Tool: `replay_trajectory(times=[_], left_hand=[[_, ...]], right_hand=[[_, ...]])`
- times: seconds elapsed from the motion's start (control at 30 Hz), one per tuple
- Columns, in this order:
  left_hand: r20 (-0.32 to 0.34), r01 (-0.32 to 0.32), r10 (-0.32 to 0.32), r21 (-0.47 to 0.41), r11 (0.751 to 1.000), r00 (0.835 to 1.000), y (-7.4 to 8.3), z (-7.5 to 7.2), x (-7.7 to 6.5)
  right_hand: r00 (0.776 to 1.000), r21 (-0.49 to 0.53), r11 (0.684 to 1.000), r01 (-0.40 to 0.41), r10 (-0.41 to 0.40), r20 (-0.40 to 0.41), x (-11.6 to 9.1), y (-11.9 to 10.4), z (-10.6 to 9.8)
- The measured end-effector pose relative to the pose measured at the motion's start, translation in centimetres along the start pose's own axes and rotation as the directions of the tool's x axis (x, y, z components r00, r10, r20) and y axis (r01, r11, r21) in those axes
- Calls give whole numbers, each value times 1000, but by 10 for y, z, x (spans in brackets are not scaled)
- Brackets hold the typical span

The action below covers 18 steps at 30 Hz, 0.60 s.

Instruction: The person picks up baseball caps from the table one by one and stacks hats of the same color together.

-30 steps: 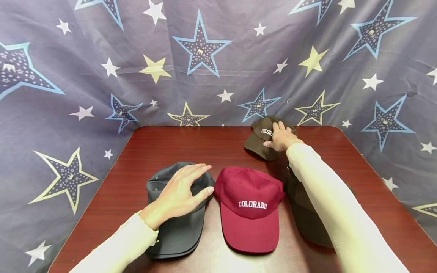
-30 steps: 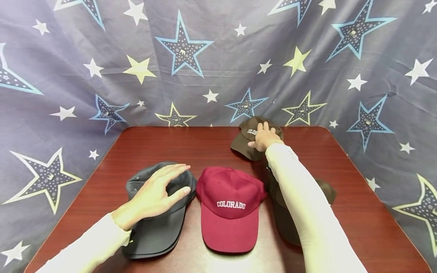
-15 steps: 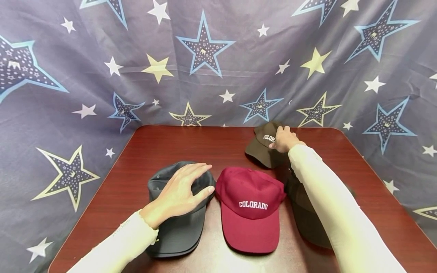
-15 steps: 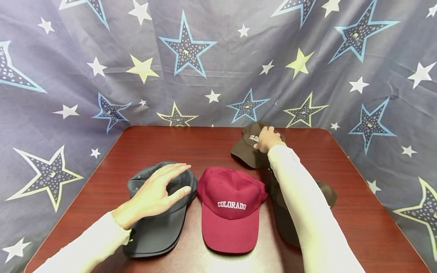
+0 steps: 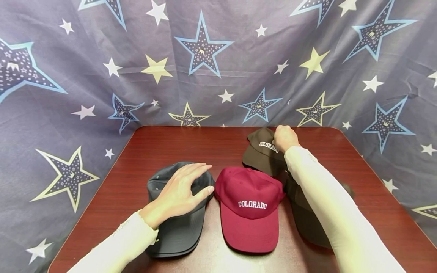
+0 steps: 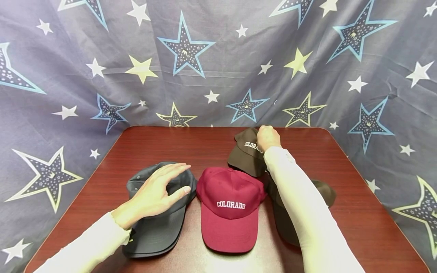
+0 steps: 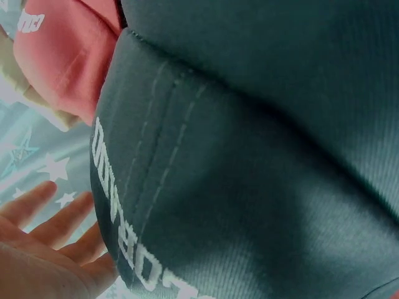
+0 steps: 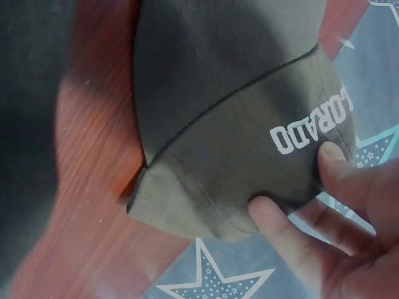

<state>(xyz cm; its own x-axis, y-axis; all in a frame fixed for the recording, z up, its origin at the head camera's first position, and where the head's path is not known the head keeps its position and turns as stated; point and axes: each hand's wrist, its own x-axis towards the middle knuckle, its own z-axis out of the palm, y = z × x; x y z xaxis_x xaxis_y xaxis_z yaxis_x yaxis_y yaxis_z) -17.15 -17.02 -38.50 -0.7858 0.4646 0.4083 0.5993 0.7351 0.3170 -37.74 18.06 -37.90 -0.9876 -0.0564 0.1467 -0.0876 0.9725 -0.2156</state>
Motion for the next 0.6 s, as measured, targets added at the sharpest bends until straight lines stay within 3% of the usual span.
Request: replay_trajectory(times=[0.23, 0.6], left_hand=[[-8, -10, 10, -1, 1000, 1000, 0, 1, 1], [-10, -8, 8, -5, 1000, 1000, 2, 1, 2]], right_hand=[[996, 18, 1000, 6, -4, -93, -3, -4, -10], [986, 84, 996, 11, 3, -167, -13, -5, -46]])
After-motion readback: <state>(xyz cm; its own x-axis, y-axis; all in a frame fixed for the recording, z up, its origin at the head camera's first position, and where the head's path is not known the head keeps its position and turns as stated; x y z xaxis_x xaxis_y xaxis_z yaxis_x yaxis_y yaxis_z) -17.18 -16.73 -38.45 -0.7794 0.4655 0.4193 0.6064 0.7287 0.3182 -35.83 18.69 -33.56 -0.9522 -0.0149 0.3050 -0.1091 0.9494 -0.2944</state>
